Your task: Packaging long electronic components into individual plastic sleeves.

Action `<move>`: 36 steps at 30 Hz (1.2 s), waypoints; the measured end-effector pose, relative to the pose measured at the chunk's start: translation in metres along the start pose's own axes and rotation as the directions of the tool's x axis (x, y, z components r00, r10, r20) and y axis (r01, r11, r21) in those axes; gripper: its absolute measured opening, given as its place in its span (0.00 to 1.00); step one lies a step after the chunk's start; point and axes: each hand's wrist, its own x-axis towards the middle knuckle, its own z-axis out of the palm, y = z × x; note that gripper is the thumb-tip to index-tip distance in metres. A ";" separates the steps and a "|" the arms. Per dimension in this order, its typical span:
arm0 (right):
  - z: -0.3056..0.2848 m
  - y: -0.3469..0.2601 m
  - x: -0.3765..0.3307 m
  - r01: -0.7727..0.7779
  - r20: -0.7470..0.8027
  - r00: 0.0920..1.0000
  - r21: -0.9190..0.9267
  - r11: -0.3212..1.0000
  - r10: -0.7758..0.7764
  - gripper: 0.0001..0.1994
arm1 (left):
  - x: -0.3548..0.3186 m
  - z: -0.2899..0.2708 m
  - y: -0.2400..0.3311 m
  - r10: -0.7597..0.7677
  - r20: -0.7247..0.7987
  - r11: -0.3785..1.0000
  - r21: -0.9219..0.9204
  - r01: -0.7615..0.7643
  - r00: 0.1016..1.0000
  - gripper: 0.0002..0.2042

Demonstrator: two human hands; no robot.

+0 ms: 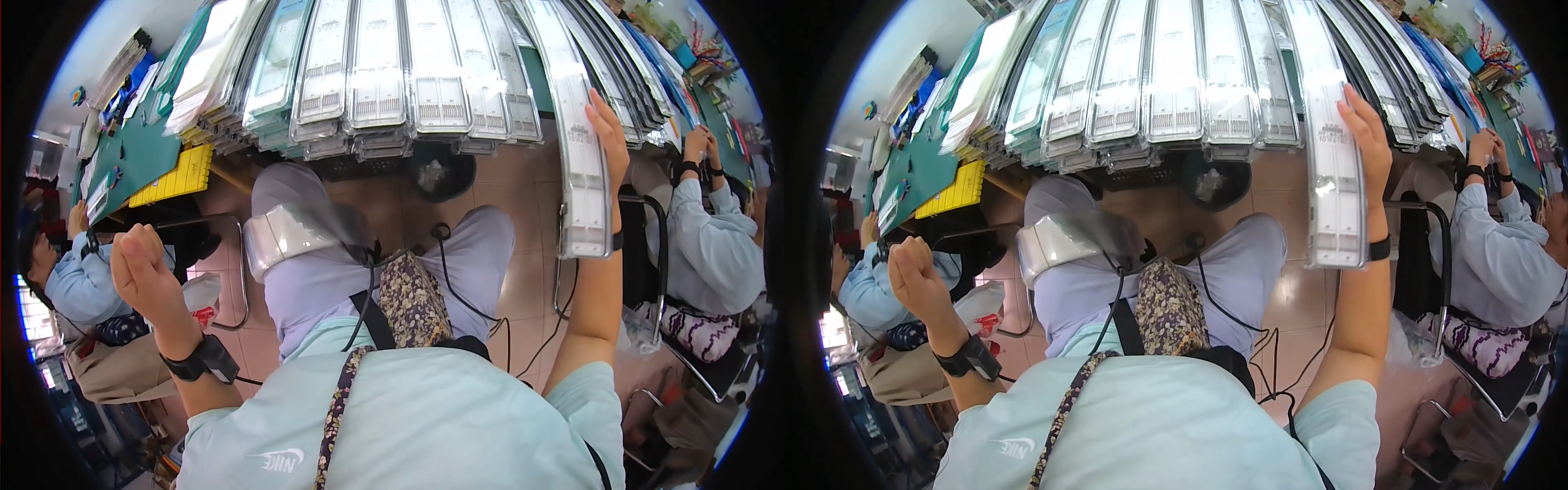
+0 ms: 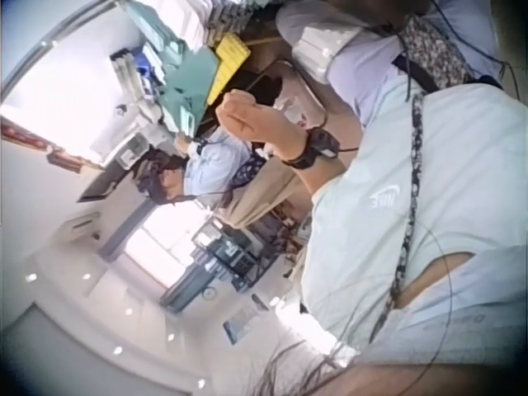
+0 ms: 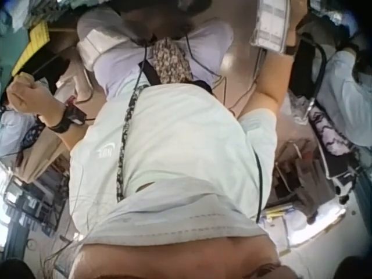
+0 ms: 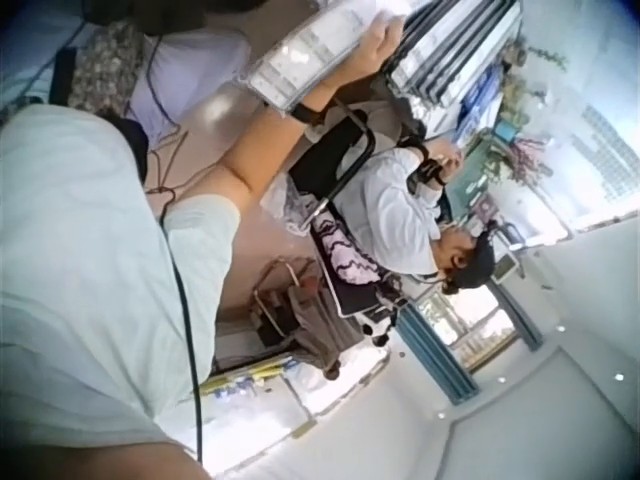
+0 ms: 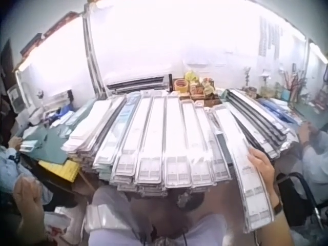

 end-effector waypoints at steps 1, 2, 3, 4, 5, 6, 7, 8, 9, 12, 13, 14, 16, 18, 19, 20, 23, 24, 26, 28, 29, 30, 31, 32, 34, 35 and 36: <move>0.002 -0.001 0.003 -0.002 -0.045 0.999 0.027 1.000 0.003 0.16 | 0.000 -0.001 0.000 -0.008 0.002 1.000 0.002 0.008 1.000 0.18; 0.002 0.004 0.003 0.001 -0.058 0.998 0.013 1.000 -0.001 0.16 | 0.000 -0.003 0.000 -0.007 0.015 1.000 -0.001 0.007 1.000 0.18; 0.003 0.004 0.003 -0.003 -0.051 0.999 0.013 1.000 0.004 0.16 | 0.000 -0.004 -0.001 -0.006 0.026 1.000 -0.005 0.006 1.000 0.18; 0.002 0.003 0.004 0.016 -0.039 0.999 0.003 1.000 -0.015 0.16 | 0.000 -0.002 -0.001 0.008 0.031 1.000 -0.001 -0.008 0.999 0.17; 0.001 0.003 0.004 0.035 -0.026 0.999 -0.006 0.999 -0.035 0.17 | 0.000 -0.002 -0.002 -0.002 0.033 1.000 -0.002 0.002 0.999 0.17; -0.002 0.010 0.005 0.087 0.012 0.996 -0.020 0.996 -0.087 0.19 | 0.000 -0.004 -0.002 0.008 0.043 1.000 -0.007 -0.008 0.999 0.15; -0.008 0.022 0.005 0.084 0.015 0.996 -0.016 0.996 -0.084 0.19 | 0.000 -0.005 -0.002 0.019 0.054 1.000 -0.013 -0.019 0.998 0.14; -0.013 0.035 0.005 0.155 0.048 0.987 0.032 0.987 -0.156 0.19 | -0.001 -0.005 -0.002 0.015 0.054 1.000 -0.009 -0.014 0.998 0.14; -0.013 0.033 0.012 0.222 0.078 0.970 0.080 0.972 -0.229 0.19 | -0.002 -0.004 -0.004 -0.003 0.033 0.999 0.037 0.002 0.999 0.11; 0.011 0.016 0.021 0.187 -0.052 0.982 0.070 0.980 -0.184 0.18 | -0.002 0.000 -0.005 -0.043 0.033 0.994 0.101 0.040 0.999 0.09; 0.015 0.008 0.025 0.171 -0.077 0.983 0.018 0.985 -0.169 0.18 | 0.000 0.003 -0.004 -0.061 0.057 0.993 0.108 0.055 0.996 0.10; 0.021 0.007 0.031 0.190 -0.063 0.980 0.007 0.982 -0.190 0.18 | 0.001 0.007 -0.001 -0.062 0.060 0.993 0.107 0.055 0.996 0.10; 0.043 0.001 0.038 0.159 -0.075 0.985 0.039 0.986 -0.156 0.17 | 0.002 0.012 0.002 -0.065 0.080 0.988 0.145 0.053 0.995 0.11; 0.057 -0.009 0.047 0.167 -0.060 0.984 0.023 0.986 -0.165 0.15 | 0.000 0.009 0.001 -0.073 0.070 0.987 0.150 0.061 0.995 0.10; 0.065 -0.009 0.052 0.174 -0.023 0.985 0.011 0.985 -0.173 0.16 | 0.000 0.009 0.001 -0.082 0.066 0.985 0.158 0.071 0.994 0.10; 0.070 -0.007 0.057 0.182 0.013 0.983 0.001 0.983 -0.182 0.17 | -0.001 0.007 0.000 -0.079 0.061 0.985 0.162 0.068 0.995 0.10; 0.085 0.021 0.068 0.110 0.149 0.982 0.060 0.992 -0.118 0.14 | -0.003 0.001 -0.001 -0.095 0.033 0.988 0.124 0.090 0.995 0.10; 0.094 0.023 0.067 -0.094 0.174 0.983 0.244 0.965 0.051 0.16 | -0.004 0.001 0.000 -0.112 0.027 0.994 0.013 0.112 0.993 0.11; 0.102 0.038 0.074 -0.023 0.267 0.963 -0.033 0.999 0.031 0.17 | -0.006 -0.002 -0.002 -0.122 0.017 0.987 -0.101 0.123 0.992 0.13; 0.104 0.047 0.086 -0.027 0.307 0.951 -0.037 0.999 0.037 0.16 | -0.009 -0.008 -0.006 -0.037 0.116 0.998 -0.054 0.044 0.993 0.17; 0.102 0.052 0.092 -0.065 0.378 0.923 -0.025 0.998 0.070 0.17 | -0.011 -0.009 -0.009 -0.030 0.109 0.998 -0.055 0.036 0.994 0.17; 0.102 0.051 0.097 -0.105 0.448 0.889 -0.015 0.994 0.100 0.18 | -0.014 -0.010 -0.011 -0.025 0.118 1.000 0.000 0.025 0.993 0.18; 0.103 0.049 0.099 -0.097 0.444 0.891 -0.013 0.995 0.093 0.18 | -0.016 -0.011 -0.012 -0.021 0.129 0.998 0.055 0.014 0.991 0.19; 0.103 0.046 0.098 -0.135 0.446 0.886 -0.011 0.991 0.125 0.20 | -0.017 -0.010 -0.010 -0.024 0.149 0.997 0.083 0.012 0.989 0.20; 0.102 0.037 0.097 -0.231 0.458 0.868 0.025 0.973 0.194 0.23 | -0.019 -0.007 -0.008 0.005 0.153 0.995 0.102 -0.020 0.988 0.20; 0.100 0.033 0.093 -0.223 0.455 0.871 0.029 0.974 0.186 0.23 | -0.020 -0.006 -0.007 0.025 0.166 0.992 0.121 -0.046 0.986 0.19; 0.096 0.030 0.088 -0.350 0.395 0.876 0.127 0.928 0.277 0.22 | -0.020 -0.003 -0.004 0.004 0.173 0.993 0.119 -0.025 0.985 0.19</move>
